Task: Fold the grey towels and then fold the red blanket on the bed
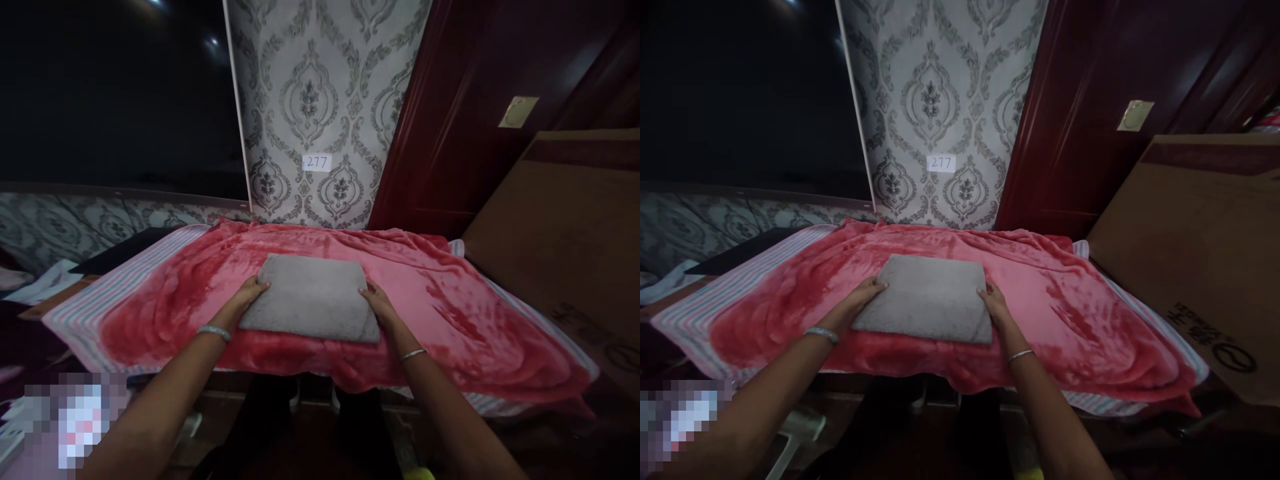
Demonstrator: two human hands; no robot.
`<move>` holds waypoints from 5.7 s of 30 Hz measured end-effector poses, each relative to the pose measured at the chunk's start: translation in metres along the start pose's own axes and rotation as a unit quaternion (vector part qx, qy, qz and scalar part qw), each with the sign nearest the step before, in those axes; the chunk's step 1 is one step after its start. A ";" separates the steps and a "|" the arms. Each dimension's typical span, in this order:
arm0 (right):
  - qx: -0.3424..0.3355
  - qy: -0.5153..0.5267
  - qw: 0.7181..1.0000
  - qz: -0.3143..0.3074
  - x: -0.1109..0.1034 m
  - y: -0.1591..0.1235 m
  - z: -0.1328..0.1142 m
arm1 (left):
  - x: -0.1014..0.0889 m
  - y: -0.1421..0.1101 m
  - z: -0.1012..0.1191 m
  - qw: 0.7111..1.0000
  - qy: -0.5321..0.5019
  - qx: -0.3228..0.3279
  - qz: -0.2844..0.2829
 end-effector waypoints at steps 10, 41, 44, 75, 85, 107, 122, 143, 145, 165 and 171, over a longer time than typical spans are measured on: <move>-0.246 -0.326 0.911 0.059 0.044 0.008 -0.115 | 0.067 -0.018 0.095 0.920 0.277 0.279 0.002; -0.117 -0.599 0.791 -0.048 0.069 0.000 -0.086 | 0.124 -0.014 0.068 0.851 0.440 0.280 -0.061; -0.190 -0.563 0.801 -0.076 0.120 -0.006 -0.117 | 0.097 -0.003 0.076 0.857 0.440 0.269 -0.006; -0.157 -0.555 0.816 -0.037 0.078 -0.038 -0.102 | 0.080 -0.006 0.057 0.855 0.463 0.233 -0.016; -0.263 -0.508 0.802 -0.175 0.176 -0.134 -0.089 | 0.082 -0.074 0.031 0.828 0.484 0.282 -0.033; -0.273 -0.563 0.779 -0.033 0.053 -0.061 -0.088 | 0.083 -0.078 0.028 0.860 0.421 0.286 -0.025; -0.290 -0.568 0.762 -0.116 0.165 0.002 -0.046 | 0.102 -0.083 0.017 0.866 0.379 0.325 -0.018; -0.287 -0.555 0.747 -0.227 0.236 0.015 -0.061 | 0.083 -0.093 0.025 0.860 0.395 0.316 0.070; -0.293 -0.553 0.745 -0.233 0.237 0.020 -0.060 | 0.082 -0.095 0.027 0.859 0.394 0.319 0.071; -0.080 -0.539 0.838 0.010 -0.023 0.038 -0.030 | 0.075 -0.079 0.029 0.854 0.435 0.283 0.044; -0.250 -0.487 0.836 0.039 0.024 -0.043 -0.086 | 0.075 -0.077 0.033 0.843 0.459 0.278 0.039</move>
Point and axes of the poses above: each hand's wrist, its own y-axis towards the middle knuckle, its own x-axis out of the palm, z = x × y, the point moved 10 cm from there along y, towards the middle knuckle, and after that the axes turned 6 degrees about z, right-handed, at the moved point
